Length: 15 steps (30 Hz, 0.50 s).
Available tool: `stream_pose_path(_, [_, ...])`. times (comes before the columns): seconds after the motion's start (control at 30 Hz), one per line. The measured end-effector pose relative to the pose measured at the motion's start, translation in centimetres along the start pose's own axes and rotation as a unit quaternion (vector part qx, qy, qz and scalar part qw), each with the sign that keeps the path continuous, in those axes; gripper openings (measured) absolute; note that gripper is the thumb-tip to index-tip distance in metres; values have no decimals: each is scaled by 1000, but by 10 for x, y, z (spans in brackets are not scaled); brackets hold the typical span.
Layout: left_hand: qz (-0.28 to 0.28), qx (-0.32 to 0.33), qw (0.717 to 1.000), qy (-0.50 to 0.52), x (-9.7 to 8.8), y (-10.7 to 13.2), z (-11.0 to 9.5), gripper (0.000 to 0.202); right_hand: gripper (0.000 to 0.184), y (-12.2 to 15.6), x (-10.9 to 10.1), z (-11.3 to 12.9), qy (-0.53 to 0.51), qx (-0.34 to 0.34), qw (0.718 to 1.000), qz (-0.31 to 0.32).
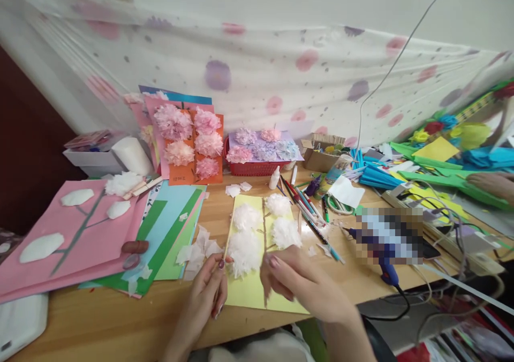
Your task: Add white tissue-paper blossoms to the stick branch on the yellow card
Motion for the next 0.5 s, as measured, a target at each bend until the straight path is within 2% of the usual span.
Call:
stream_pose_path(0.07, [21,11,999,-33,8,-1,-6,50,57,-16,7,-12,17,53,998,17])
stream_pose_path(0.1, [49,14,997,-56,15,-1,-10,48,58,-22,10,-22,11,85,996,3])
stream_pose_path(0.2, [168,39,974,-146,37,0,-30,37,64,-31,23,-54,-63,165,984,23])
stream_pose_path(0.3, [230,38,949,-210,46,-4,-42,36,69,-30,22,-68,-159,163,973,45])
stream_pose_path(0.4, [246,-11,937,-248,37,-19,-43,41,67,-27,1,-71,-248,97,963,26])
stream_pose_path(0.5, [182,18,941,-285,13,-48,-53,40,68,-24,-21,-78,-318,66,946,11])
Point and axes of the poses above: each hand's wrist, its own y-axis away from the middle knuckle, its own x-axis out of the palm, z = x × y, the point moved 4 cm from there along -y, towards the middle knuckle, and after that the axes turned 9 degrees about x, right-handed, at the moved point
